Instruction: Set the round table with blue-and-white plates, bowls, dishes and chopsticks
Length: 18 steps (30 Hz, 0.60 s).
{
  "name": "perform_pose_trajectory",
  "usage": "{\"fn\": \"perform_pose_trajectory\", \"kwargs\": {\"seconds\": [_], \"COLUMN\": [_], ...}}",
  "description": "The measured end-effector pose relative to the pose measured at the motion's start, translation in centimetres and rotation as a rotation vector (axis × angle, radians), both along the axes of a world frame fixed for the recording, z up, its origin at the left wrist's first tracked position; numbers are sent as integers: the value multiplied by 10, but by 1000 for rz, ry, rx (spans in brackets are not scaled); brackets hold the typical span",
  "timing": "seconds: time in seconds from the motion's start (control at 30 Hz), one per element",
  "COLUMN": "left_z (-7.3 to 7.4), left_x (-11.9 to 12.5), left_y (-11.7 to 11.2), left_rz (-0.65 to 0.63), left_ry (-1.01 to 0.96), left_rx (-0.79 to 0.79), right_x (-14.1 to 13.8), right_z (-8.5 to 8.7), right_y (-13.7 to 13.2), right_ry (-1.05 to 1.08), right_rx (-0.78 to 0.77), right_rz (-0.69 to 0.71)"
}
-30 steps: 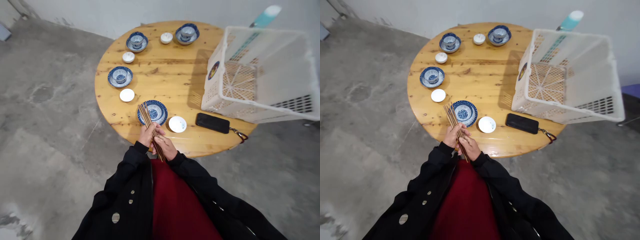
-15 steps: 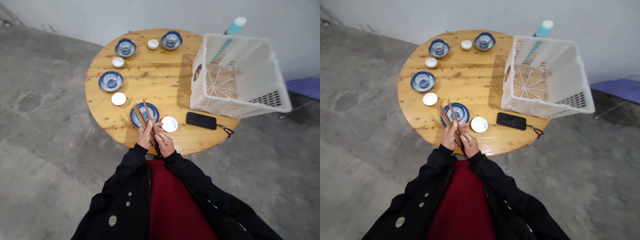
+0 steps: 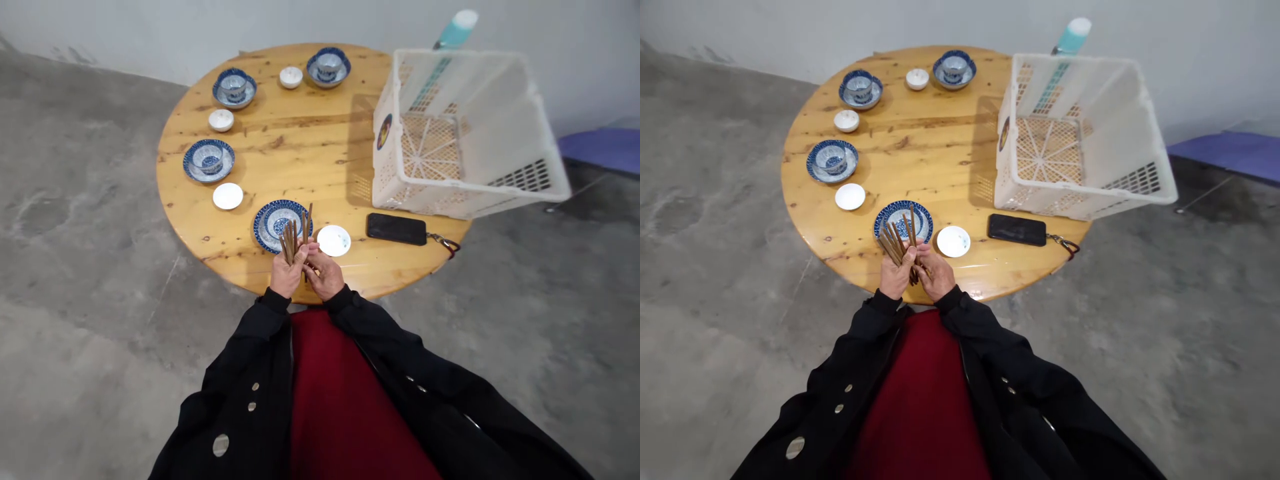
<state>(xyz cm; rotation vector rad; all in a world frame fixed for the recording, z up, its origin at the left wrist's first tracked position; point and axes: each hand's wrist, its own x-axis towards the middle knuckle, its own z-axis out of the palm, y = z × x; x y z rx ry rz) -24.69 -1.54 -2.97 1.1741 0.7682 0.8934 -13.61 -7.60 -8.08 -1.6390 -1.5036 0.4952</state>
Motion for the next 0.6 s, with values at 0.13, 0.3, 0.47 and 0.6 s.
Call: {"fn": "perform_pose_trajectory", "kwargs": {"seconds": [0.13,0.3,0.47,0.6], "left_z": [-5,-7,-14,-26], "left_x": [-1,-12,-27,-36], "left_y": [-3,3,7,-2], "left_rz": [7,134,190,195], "left_ry": [14,30,14,50], "left_rx": [16,131,178,130], "right_x": [2,8,16,18], "right_z": [0,-1,-11,-19], "right_y": [1,3,2,1], "right_ry": [-16,-15,25,-10], "right_rx": [-1,-5,-1,-43], "right_rz": [11,-60,-93,-95]}}
